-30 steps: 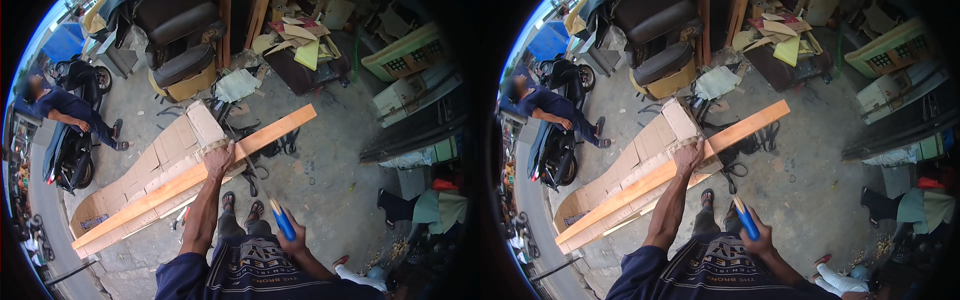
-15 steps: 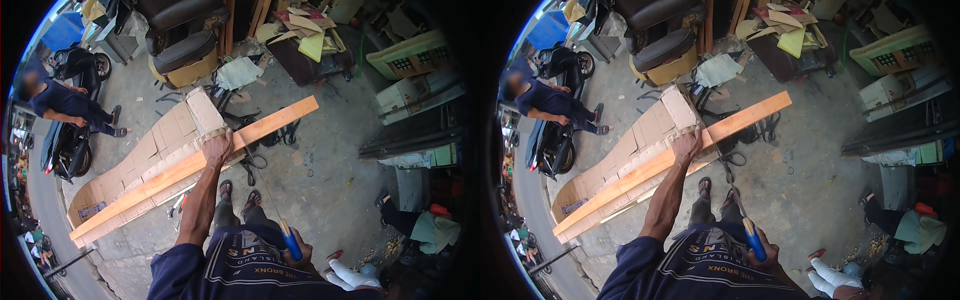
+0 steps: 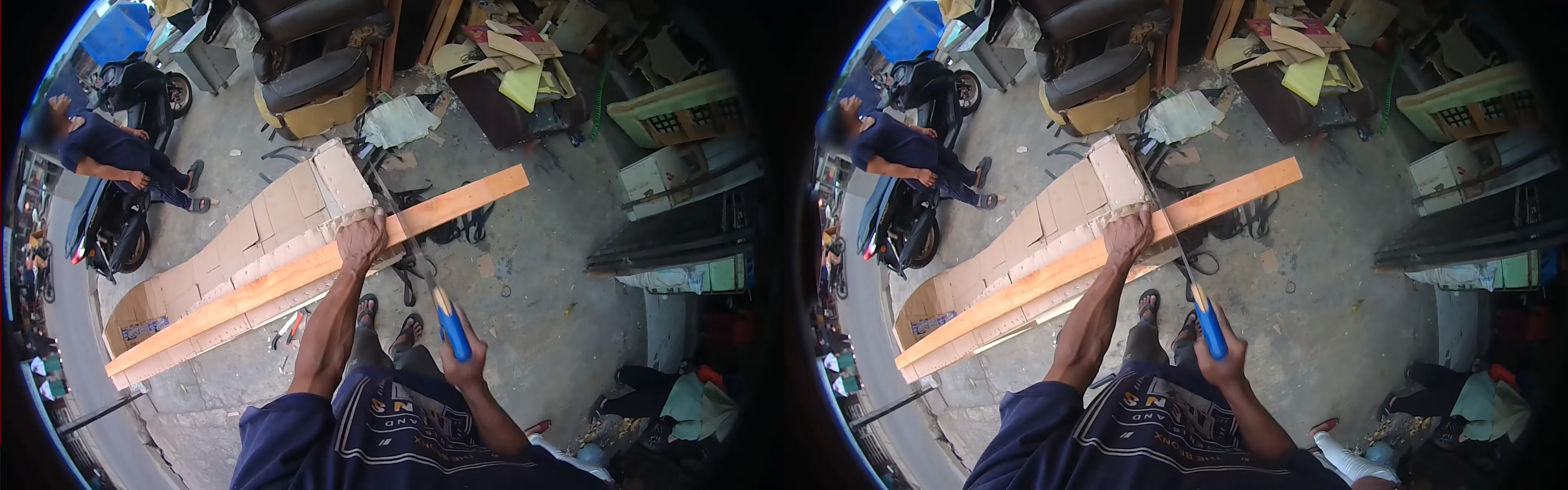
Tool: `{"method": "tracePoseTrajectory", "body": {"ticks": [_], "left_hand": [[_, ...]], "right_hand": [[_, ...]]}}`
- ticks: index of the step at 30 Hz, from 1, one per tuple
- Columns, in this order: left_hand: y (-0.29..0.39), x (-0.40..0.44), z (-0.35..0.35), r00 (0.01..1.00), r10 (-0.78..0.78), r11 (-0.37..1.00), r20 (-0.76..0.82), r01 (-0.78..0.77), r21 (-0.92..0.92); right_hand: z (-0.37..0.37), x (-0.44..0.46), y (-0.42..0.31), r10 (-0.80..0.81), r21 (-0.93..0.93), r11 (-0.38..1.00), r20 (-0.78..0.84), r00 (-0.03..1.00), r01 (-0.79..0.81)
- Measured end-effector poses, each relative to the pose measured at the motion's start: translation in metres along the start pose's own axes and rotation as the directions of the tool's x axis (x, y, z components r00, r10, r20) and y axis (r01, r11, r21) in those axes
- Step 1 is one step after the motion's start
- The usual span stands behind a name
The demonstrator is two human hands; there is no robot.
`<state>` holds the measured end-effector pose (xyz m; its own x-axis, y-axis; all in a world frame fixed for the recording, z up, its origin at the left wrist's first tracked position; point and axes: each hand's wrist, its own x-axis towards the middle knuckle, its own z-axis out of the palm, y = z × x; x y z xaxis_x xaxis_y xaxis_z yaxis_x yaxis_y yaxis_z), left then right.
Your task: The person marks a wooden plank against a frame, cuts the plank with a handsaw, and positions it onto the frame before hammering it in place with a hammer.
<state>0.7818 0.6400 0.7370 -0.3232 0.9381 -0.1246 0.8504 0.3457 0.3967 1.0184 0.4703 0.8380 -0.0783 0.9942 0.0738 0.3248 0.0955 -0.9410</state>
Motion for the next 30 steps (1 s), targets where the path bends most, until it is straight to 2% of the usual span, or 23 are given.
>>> {"method": "tracePoseTrajectory", "body": {"ticks": [2,3,4,6,7,9,11,12,13,16,17,18,19,20,21,23,24,25,26,27,28,29,30], "left_hand": [[0.003,0.015,0.006,0.993,0.004,1.0,-0.12,-0.005,-0.008],[0.006,0.013,-0.007,0.999,-0.006,1.0,0.035,0.006,0.013],[-0.004,-0.003,-0.009,0.998,-0.012,0.999,0.069,0.01,0.037],[0.007,0.016,-0.013,0.995,-0.025,1.0,0.097,0.024,0.013],[0.009,0.015,-0.01,1.0,-0.024,1.0,0.01,0.023,0.01],[0.005,0.011,-0.005,1.0,-0.008,1.0,-0.011,0.008,0.004],[0.011,0.013,-0.01,0.999,0.025,1.0,-0.037,-0.024,0.013],[0.008,0.006,-0.013,0.999,0.001,1.0,0.041,0.0,-0.018],[0.01,0.01,-0.019,0.995,-0.01,0.999,0.097,0.015,-0.049],[0.008,0.011,-0.014,0.995,-0.003,1.0,0.103,0.002,0.007],[0.011,0.008,-0.017,0.997,0.003,1.0,0.077,-0.001,-0.021],[0.006,0.013,-0.009,0.997,-0.001,1.0,0.076,0.002,-0.019],[0.004,0.019,0.002,0.996,0.033,0.999,-0.084,-0.036,-0.041],[0.0,0.015,0.011,0.974,0.057,0.997,-0.22,-0.068,-0.046],[-0.003,0.006,0.008,0.977,0.034,0.998,-0.21,-0.045,-0.048],[0.008,0.01,-0.011,1.0,0.004,0.999,-0.016,-0.004,-0.041],[0.009,0.003,-0.008,1.0,0.008,0.999,0.003,-0.008,-0.037],[0.004,-0.004,-0.006,1.0,0.018,0.999,0.019,-0.018,-0.039],[0.007,0.008,-0.01,0.999,0.041,0.998,-0.002,-0.041,-0.051],[0.01,0.008,-0.012,1.0,0.018,0.996,-0.005,-0.018,-0.085],[0.001,-0.005,-0.013,1.0,0.014,0.998,0.026,-0.012,-0.062],[0.006,0.005,-0.015,0.996,-0.003,0.999,0.085,0.007,-0.052],[0.01,0.011,-0.016,0.989,-0.027,0.998,0.144,0.034,-0.047]], "right_hand": [[0.043,0.091,0.016,0.037,-0.022,0.999,0.066,0.997,-0.036],[0.051,0.105,0.013,0.082,-0.041,0.996,0.104,0.991,-0.078],[0.039,0.095,-0.006,0.16,-0.113,0.983,0.165,0.973,-0.142],[0.003,0.004,0.007,-0.037,-0.051,0.998,0.024,0.999,0.038],[-0.026,-0.043,0.002,-0.023,-0.084,0.996,0.075,0.997,0.029],[-0.071,-0.097,-0.035,0.027,-0.181,0.984,0.167,0.986,0.004],[-0.039,-0.044,-0.014,-0.01,-0.14,0.99,0.077,0.997,0.021],[-0.014,-0.012,-0.001,-0.024,-0.09,0.996,0.003,1.0,0.025],[0.018,0.036,0.013,0.05,-0.001,0.999,0.026,0.998,-0.05],[0.057,0.109,0.003,0.044,-0.035,0.999,0.098,0.994,-0.041],[0.044,0.083,0.012,0.039,-0.009,0.999,0.052,0.998,-0.038],[0.013,0.04,-0.015,0.178,0.03,0.983,0.105,0.978,-0.182],[-0.014,-0.013,-0.01,0.044,-0.051,0.998,0.073,0.996,-0.04],[-0.044,-0.051,-0.04,0.023,-0.147,0.989,0.143,0.989,-0.002],[-0.051,-0.059,-0.042,0.034,-0.15,0.989,0.165,0.986,-0.009],[-0.051,-0.062,-0.04,0.026,-0.181,0.983,0.172,0.985,0.006],[-0.018,-0.018,-0.026,-0.031,-0.076,0.997,0.033,0.999,0.034],[0.013,0.03,-0.005,0.086,-0.055,0.995,0.064,0.994,-0.082],[0.054,0.086,0.027,0.0,-0.011,1.0,0.011,1.0,0.0],[0.06,0.125,0.015,-0.009,-0.029,1.0,0.048,0.999,0.01],[0.065,0.125,0.004,0.023,-0.034,0.999,0.09,0.996,-0.02],[0.055,0.103,0.014,-0.061,0.018,0.998,0.04,0.997,0.06],[0.024,0.052,0.01,0.118,-0.024,0.993,0.101,0.988,-0.116]]}}
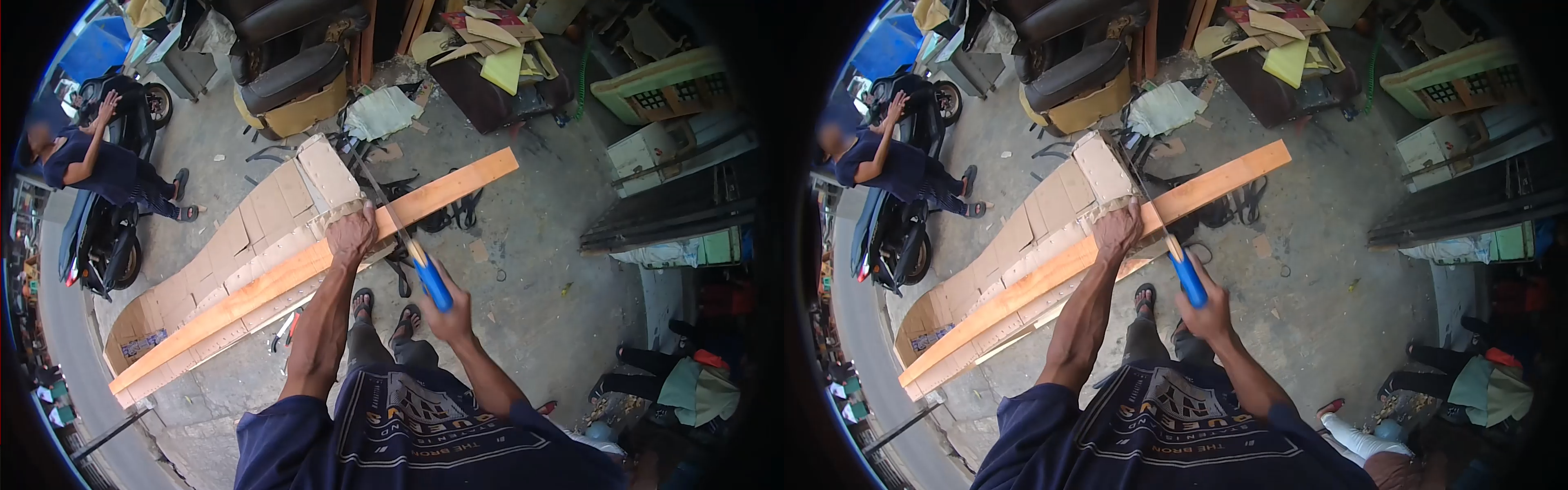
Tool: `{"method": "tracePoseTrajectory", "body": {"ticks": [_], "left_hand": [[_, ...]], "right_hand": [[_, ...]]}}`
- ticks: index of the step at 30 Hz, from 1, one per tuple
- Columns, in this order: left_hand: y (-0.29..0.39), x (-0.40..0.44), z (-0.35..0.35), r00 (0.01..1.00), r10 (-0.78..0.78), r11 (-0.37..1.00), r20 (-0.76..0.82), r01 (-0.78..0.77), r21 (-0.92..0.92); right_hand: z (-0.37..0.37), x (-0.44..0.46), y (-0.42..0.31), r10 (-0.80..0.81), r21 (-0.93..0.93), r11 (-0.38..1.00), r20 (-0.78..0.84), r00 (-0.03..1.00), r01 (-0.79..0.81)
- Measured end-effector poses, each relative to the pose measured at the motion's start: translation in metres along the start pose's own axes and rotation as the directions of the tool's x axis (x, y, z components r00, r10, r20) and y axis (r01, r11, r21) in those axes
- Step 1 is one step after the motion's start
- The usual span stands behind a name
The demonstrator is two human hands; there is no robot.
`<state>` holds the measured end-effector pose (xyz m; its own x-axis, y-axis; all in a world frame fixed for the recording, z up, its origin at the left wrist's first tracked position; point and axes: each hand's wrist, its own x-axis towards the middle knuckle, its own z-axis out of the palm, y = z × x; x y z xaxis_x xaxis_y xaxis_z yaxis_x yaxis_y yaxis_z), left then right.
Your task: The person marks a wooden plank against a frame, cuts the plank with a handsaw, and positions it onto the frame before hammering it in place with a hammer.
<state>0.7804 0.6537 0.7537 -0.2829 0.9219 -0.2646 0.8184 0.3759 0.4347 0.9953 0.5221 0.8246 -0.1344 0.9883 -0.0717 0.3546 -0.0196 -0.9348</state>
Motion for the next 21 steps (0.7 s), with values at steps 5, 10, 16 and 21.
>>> {"method": "tracePoseTrajectory", "body": {"ticks": [5,10,16,21], "left_hand": [[0.0,0.004,0.002,1.0,0.002,0.999,-0.028,-0.001,0.037],[-0.005,0.001,0.011,0.989,0.051,0.998,-0.14,-0.046,0.037],[-0.012,-0.001,0.015,0.997,0.005,1.0,-0.074,-0.004,0.018],[0.001,0.011,0.006,0.995,0.03,0.999,-0.097,-0.028,0.022]], "right_hand": [[-0.068,-0.136,-0.05,0.029,-0.096,0.995,0.097,0.995,-0.019],[-0.002,-0.025,0.012,-0.019,-0.026,1.0,-0.037,0.999,0.018],[-0.076,-0.152,-0.041,-0.115,-0.106,0.987,0.071,0.991,0.122],[0.018,0.035,0.017,-0.081,-0.023,0.997,-0.066,0.995,0.08]]}}
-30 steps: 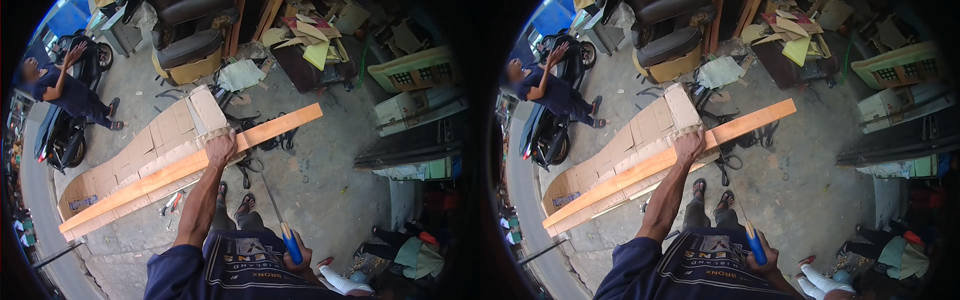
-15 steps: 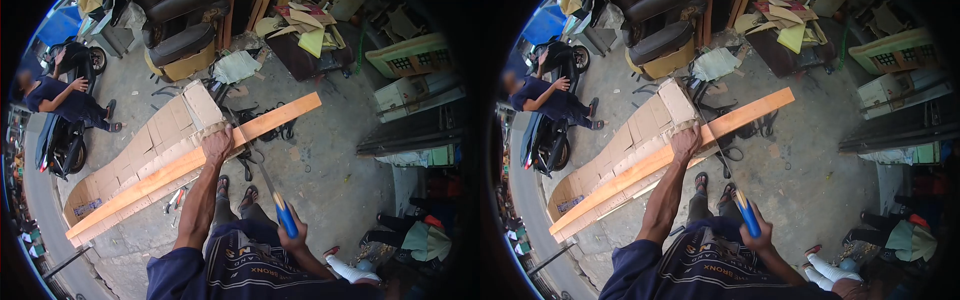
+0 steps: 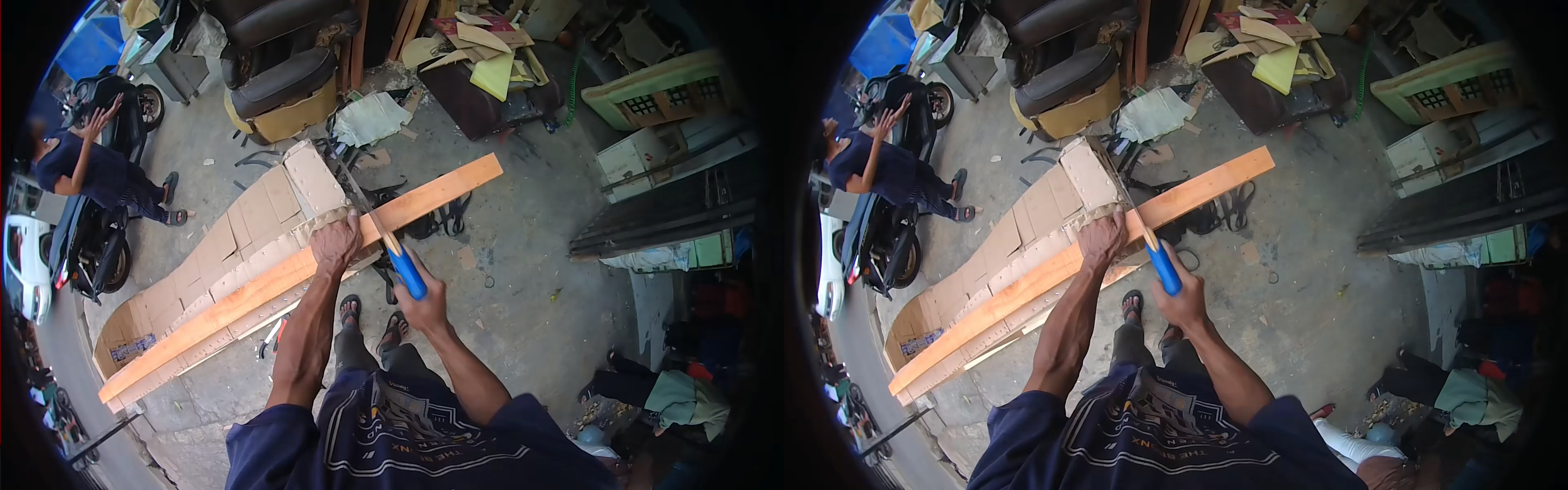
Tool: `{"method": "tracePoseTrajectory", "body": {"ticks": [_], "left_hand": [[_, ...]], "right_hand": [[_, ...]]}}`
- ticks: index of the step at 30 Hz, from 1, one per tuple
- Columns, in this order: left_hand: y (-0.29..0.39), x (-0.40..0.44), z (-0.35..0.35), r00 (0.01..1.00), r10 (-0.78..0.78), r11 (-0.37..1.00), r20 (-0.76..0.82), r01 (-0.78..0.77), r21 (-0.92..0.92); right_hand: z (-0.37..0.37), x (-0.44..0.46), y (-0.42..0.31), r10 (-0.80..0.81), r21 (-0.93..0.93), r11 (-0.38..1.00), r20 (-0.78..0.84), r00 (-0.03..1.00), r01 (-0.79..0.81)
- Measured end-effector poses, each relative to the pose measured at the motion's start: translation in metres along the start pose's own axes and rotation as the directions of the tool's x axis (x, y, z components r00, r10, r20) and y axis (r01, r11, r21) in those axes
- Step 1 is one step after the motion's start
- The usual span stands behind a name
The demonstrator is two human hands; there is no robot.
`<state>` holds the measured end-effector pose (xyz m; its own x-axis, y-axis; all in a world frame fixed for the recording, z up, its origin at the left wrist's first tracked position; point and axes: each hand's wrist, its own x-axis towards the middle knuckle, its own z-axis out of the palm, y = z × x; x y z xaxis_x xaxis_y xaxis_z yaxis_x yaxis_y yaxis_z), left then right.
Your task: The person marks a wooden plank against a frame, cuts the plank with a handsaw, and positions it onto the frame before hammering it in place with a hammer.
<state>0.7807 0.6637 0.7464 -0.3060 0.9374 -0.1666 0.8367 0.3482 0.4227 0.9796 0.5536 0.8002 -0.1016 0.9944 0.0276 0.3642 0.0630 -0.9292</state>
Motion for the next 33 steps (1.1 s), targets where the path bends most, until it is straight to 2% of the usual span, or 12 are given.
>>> {"method": "tracePoseTrajectory", "body": {"ticks": [2,6,7,10,12,15,17,25,27,29,31,33], "left_hand": [[-0.016,-0.022,0.004,0.999,-0.016,0.999,0.042,0.015,0.03],[-0.008,-0.005,0.016,0.972,0.014,1.0,-0.235,-0.015,-0.001],[-0.011,-0.007,0.014,0.973,0.004,1.0,-0.231,-0.004,0.0],[-0.001,-0.009,-0.007,0.998,-0.025,0.999,0.056,0.024,0.031],[0.0,0.004,-0.005,1.0,0.0,1.0,0.006,-0.001,0.024],[-0.008,-0.019,0.002,1.0,0.005,0.999,0.025,-0.006,0.037],[-0.001,-0.008,-0.003,1.0,-0.02,1.0,-0.008,0.02,-0.009],[-0.005,-0.009,0.003,0.998,0.028,1.0,-0.056,-0.027,0.003],[0.003,-0.012,-0.001,0.995,-0.022,1.0,0.099,0.02,0.017],[-0.01,-0.007,0.017,0.94,0.091,0.995,-0.33,-0.103,-0.018],[-0.021,-0.005,0.019,0.948,0.112,0.993,-0.298,-0.093,0.079],[-0.006,-0.008,0.002,1.0,-0.015,1.0,0.013,0.015,-0.016]], "right_hand": [[-0.005,-0.017,-0.009,0.067,-0.006,0.998,0.052,0.996,-0.067],[-0.098,-0.139,-0.069,0.031,-0.133,0.991,0.169,0.985,-0.009],[-0.11,-0.175,-0.055,0.056,0.059,0.996,0.154,0.986,-0.066],[-0.048,-0.087,-0.044,0.053,0.069,0.996,0.022,0.998,-0.054],[0.013,0.005,-0.005,-0.021,0.059,0.998,-0.027,0.999,0.022],[-0.021,-0.015,-0.013,0.1,0.012,0.995,0.091,0.991,-0.101],[-0.069,-0.118,-0.031,-0.027,-0.081,0.996,0.039,0.999,0.03],[0.014,0.037,-0.021,-0.043,-0.01,0.999,0.06,0.997,0.043],[-0.015,-0.015,-0.01,0.051,0.017,0.998,0.072,0.996,-0.053],[-0.071,-0.111,-0.051,0.022,-0.01,1.0,0.097,0.995,-0.021],[-0.091,-0.135,-0.069,0.022,-0.084,0.996,0.12,0.993,-0.012],[-0.072,-0.1,-0.064,0.009,-0.005,1.0,0.095,0.995,-0.009]]}}
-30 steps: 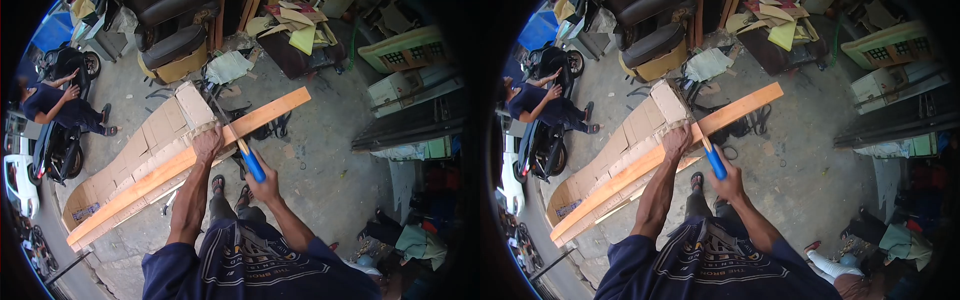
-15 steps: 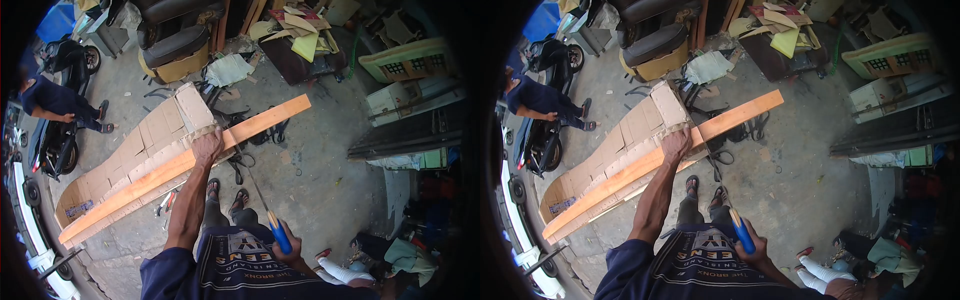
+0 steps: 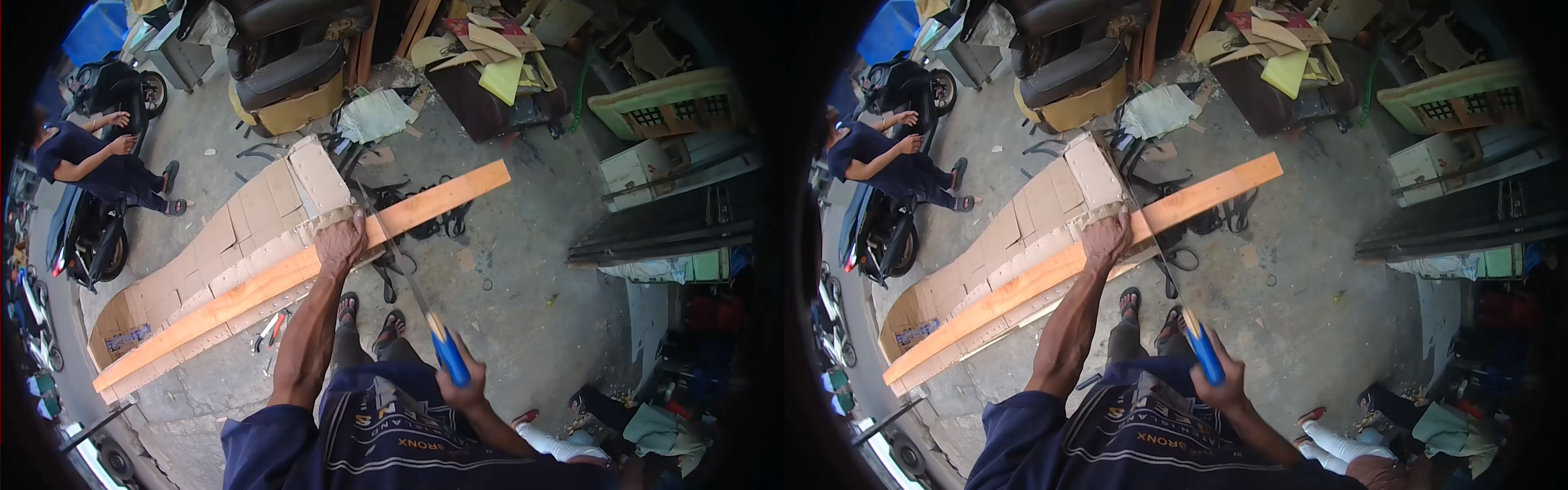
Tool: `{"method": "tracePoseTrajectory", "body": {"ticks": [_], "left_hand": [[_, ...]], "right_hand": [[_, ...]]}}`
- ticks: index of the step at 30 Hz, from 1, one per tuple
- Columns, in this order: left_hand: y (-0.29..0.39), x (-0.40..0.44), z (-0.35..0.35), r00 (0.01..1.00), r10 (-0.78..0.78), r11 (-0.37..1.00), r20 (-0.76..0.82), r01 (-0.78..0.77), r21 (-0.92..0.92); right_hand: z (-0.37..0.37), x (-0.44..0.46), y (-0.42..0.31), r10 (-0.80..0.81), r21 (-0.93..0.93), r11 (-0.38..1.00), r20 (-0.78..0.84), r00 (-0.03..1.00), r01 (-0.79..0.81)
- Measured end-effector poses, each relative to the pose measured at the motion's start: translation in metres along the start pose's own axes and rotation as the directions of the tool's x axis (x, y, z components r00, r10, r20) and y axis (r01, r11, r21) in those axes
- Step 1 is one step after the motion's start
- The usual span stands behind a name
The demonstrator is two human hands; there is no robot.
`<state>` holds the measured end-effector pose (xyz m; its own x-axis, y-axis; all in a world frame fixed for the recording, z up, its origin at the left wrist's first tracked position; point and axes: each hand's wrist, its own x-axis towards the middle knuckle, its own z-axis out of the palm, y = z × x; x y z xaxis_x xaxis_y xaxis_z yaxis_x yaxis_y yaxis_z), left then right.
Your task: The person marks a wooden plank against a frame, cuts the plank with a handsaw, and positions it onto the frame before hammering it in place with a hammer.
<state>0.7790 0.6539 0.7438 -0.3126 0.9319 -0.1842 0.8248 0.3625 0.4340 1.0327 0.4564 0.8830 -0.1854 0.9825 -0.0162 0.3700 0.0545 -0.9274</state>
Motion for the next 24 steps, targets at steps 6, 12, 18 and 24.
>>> {"method": "tracePoseTrajectory", "body": {"ticks": [6,12,18,24], "left_hand": [[-0.002,-0.014,0.008,0.998,0.008,1.0,0.057,-0.01,0.025],[0.0,0.0,0.003,1.0,0.017,0.998,-0.013,-0.016,0.066],[0.006,-0.006,0.007,0.999,0.048,0.998,-0.025,-0.047,0.04],[0.004,-0.003,-0.009,0.998,0.029,0.999,0.054,-0.03,0.019]], "right_hand": [[0.046,0.095,0.043,0.006,-0.018,1.0,-0.036,0.999,-0.007],[0.001,-0.009,0.015,-0.01,-0.065,0.998,-0.013,1.0,0.009],[0.052,0.102,0.047,0.086,-0.04,0.995,0.0,0.996,-0.086],[0.003,0.008,0.004,-0.001,-0.035,0.999,-0.016,1.0,0.0]]}}
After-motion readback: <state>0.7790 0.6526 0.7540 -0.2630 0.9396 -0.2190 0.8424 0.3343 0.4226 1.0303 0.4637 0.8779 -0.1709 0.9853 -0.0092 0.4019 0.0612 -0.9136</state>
